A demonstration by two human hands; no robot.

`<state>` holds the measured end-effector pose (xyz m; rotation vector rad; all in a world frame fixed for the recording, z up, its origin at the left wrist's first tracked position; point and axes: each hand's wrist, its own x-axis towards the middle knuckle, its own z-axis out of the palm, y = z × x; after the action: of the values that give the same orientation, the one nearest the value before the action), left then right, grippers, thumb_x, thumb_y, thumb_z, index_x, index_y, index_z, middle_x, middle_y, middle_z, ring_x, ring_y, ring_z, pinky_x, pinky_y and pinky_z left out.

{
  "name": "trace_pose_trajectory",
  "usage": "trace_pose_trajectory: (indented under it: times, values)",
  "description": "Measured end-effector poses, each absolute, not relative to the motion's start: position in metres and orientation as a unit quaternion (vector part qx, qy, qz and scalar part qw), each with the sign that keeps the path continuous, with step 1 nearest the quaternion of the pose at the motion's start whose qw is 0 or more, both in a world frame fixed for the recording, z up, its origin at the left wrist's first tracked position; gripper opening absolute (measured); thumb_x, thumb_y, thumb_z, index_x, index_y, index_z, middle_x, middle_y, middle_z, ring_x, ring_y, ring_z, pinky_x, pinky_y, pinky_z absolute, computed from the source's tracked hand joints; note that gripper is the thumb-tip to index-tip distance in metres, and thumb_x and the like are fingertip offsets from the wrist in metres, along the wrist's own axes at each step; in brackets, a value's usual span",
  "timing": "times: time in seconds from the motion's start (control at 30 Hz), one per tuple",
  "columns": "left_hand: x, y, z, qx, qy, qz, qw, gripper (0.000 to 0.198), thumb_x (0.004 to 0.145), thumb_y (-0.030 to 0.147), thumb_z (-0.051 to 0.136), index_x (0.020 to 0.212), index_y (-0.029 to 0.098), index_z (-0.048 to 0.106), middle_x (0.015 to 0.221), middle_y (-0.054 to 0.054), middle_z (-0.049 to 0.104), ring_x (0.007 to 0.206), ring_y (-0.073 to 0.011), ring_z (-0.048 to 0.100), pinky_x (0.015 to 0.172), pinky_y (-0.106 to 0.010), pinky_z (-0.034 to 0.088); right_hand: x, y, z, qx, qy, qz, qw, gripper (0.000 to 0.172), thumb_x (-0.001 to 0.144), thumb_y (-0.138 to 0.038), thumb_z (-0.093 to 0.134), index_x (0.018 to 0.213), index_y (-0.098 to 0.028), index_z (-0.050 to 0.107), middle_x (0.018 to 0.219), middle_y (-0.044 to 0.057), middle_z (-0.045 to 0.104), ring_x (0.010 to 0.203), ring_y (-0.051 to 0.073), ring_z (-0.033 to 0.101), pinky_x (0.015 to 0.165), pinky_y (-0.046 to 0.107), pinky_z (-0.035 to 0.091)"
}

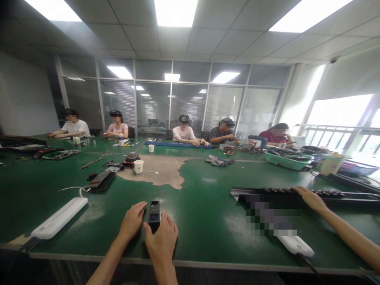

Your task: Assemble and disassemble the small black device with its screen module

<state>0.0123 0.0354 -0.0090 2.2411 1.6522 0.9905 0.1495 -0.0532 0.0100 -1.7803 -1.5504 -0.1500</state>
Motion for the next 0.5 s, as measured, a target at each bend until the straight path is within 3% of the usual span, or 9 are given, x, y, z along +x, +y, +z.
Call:
trace_pose_trajectory:
  times: [0.23,0.5]
  values:
    - [0.011,0.038,-0.011,0.76,0.552,0.33,0.09,0.039,0.089,0.022,0.039,0.122,0.018,0.06,0.128,-0.007,0.059,0.12,-0.0189,0.051,0.105,-0.034,0.037,0.15,-0.056,-0.007,-0.685,-0.608,-0.077,0.393,0.065,0.082,-0.055,0.051,0.127,-0.009,0.051,0.122,0.019,0.059,0.116,0.03,0.053,0.101,0.044,0.032]
    - [0.013,0.04,-0.016,0.763,0.548,0.333,0.08,0.038,0.091,0.022,0.038,0.121,0.018,0.06,0.128,-0.007,0.059,0.12,-0.0194,0.051,0.105,-0.036,0.038,0.151,-0.056,-0.006,-0.674,-0.607,-0.052,0.418,0.054,0.085,-0.052,0.05,0.124,-0.016,0.055,0.12,0.014,0.062,0.115,0.028,0.053,0.103,0.046,0.028]
